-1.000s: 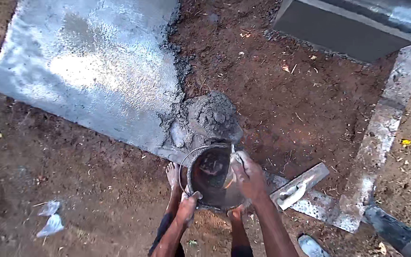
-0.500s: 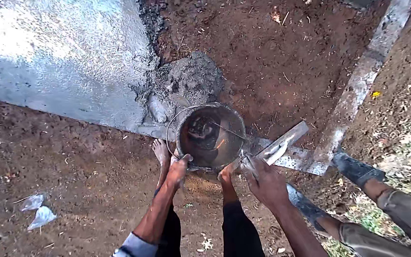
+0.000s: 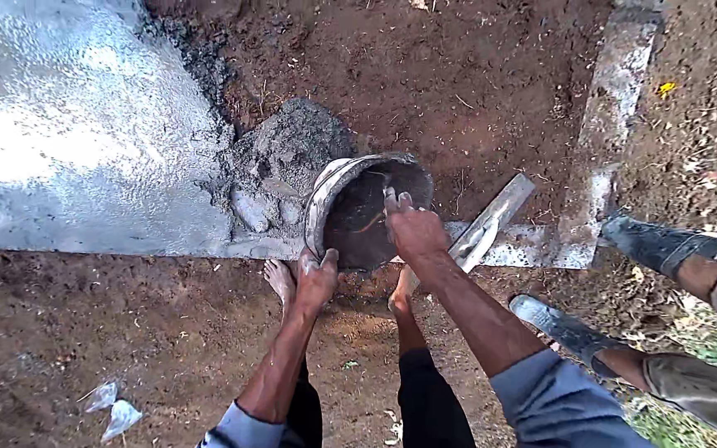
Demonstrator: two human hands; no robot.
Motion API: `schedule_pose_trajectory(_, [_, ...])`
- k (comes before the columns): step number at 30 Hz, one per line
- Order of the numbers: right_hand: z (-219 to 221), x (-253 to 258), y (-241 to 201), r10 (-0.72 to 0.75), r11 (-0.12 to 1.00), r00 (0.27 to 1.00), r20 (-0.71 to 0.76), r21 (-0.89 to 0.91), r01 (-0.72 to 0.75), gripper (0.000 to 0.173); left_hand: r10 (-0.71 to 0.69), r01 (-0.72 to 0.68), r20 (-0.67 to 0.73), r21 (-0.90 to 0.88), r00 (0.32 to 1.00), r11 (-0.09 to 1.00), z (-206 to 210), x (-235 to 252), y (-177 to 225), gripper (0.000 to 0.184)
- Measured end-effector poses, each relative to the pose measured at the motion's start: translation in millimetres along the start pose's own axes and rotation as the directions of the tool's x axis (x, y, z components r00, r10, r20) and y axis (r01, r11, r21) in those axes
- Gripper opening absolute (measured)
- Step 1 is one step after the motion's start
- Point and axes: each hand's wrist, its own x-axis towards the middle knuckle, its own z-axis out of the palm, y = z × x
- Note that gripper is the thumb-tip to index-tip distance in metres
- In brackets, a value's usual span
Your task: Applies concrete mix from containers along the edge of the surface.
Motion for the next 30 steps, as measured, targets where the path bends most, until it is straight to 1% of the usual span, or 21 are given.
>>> schedule_pose_trajectory(3, [1.8, -9.3, 5.1, -0.061, 0.998, 0.975, 0.214, -0.014, 0.066, 0.044, -0.012, 0.012, -0.011, -0.026, 1.000, 1.000, 9.5, 1.9, 5.5, 0.035])
schedule_pose_trajectory(4, [-1.0, -12.3, 6.4, -0.054, 0.998, 0.976, 0.210, -0.025, 0.060, 0.044, -0.015, 0.015, -0.008, -0.021, 1.000, 1.000, 10.9, 2.7, 4.9, 0.037])
schedule_pose_trajectory(6, [-6.6, -8.6, 9.0, 0.005, 1.000, 0.996, 0.085, -0.023, -0.003, 0.048, 0.014, -0.014, -0.013, 0.013, 1.000, 1.000, 14.9, 1.8, 3.0, 0.038])
schedule_pose_trajectory(7, [-9.5, -3.8, 9.5, 0.040, 0.999, 0.999, 0.013, -0.029, -0.039, 0.048, 0.049, -0.048, -0.026, 0.045, 0.998, 0.998, 18.1, 0.3, 1.0, 0.035])
schedule_pose_trajectory(8, [-13.6, 3.2, 8.9, 0.071, 0.997, 0.997, -0.008, -0.028, -0.071, 0.046, 0.096, -0.094, -0.032, 0.078, 0.995, 0.993, 20.5, 0.3, 0.4, 0.032])
schedule_pose_trajectory(9, [-17.2, 8.9, 7.2, 0.086, 0.996, 0.996, 0.010, -0.010, -0.086, 0.044, 0.147, -0.142, -0.035, 0.102, 0.989, 0.985, 21.3, 1.8, -0.1, 0.030])
schedule_pose_trajectory(11, [-26.1, 15.7, 9.1, 0.053, 0.998, 0.992, 0.112, 0.011, -0.055, 0.036, 0.202, -0.198, -0.030, 0.115, 0.979, 0.973, 17.9, 7.0, 0.2, 0.026])
schedule_pose_trajectory(13, [-35.5, 23.6, 23.6, -0.014, 1.000, 0.972, 0.234, 0.002, 0.013, 0.028, 0.231, -0.226, -0.023, 0.117, 0.973, 0.967, 14.1, 12.6, -1.6, 0.022])
schedule_pose_trajectory(15, [-29.6, 29.0, 39.2, -0.058, 0.998, 0.941, 0.332, -0.006, 0.064, 0.030, 0.225, -0.223, -0.011, 0.091, 0.974, 0.971, 12.2, 13.5, -3.9, 0.020])
schedule_pose_trajectory(16, [-21.0, 30.7, 46.1, -0.080, 0.997, 0.929, 0.361, 0.019, 0.079, 0.033, 0.214, -0.213, -0.009, 0.063, 0.977, 0.975, 12.3, 13.8, -4.4, 0.019])
schedule_pose_trajectory(18, [3.7, 30.0, 59.8, -0.116, 0.984, 0.922, 0.371, 0.170, 0.055, 0.038, 0.202, -0.202, -0.004, -0.006, 0.979, 0.979, 14.0, 14.5, -5.7, 0.018])
schedule_pose_trajectory(20, [31.2, 27.1, 66.3, -0.151, 0.928, 0.927, 0.342, 0.373, 0.014, 0.038, 0.196, -0.195, 0.018, -0.037, 0.980, 0.980, 12.6, 13.8, -6.8, 0.021])
schedule_pose_trajectory(22, [54.6, 24.3, 63.6, -0.167, 0.860, 0.928, 0.333, 0.510, -0.028, 0.035, 0.184, -0.182, 0.046, -0.037, 0.982, 0.983, 8.3, 12.8, -11.8, 0.023])
schedule_pose_trajectory(23, [59.1, 20.7, 57.2, -0.172, 0.823, 0.919, 0.355, 0.565, -0.065, 0.036, 0.185, -0.183, 0.052, -0.038, 0.981, 0.982, 5.4, 13.2, -15.6, 0.024])
schedule_pose_trajectory(26, [73.9, 9.6, 37.8, -0.171, 0.700, 0.884, 0.436, 0.685, -0.203, 0.040, 0.187, -0.185, 0.089, -0.023, 0.978, 0.982, -3.9, 15.3, -26.4, 0.027])
schedule_pose_trajectory(30, [90.0, -2.8, 24.5, -0.208, 0.507, 0.857, 0.472, 0.801, -0.319, 0.040, 0.149, -0.154, 0.162, 0.018, 0.975, 0.988, -14.8, 17.3, -28.7, 0.021])
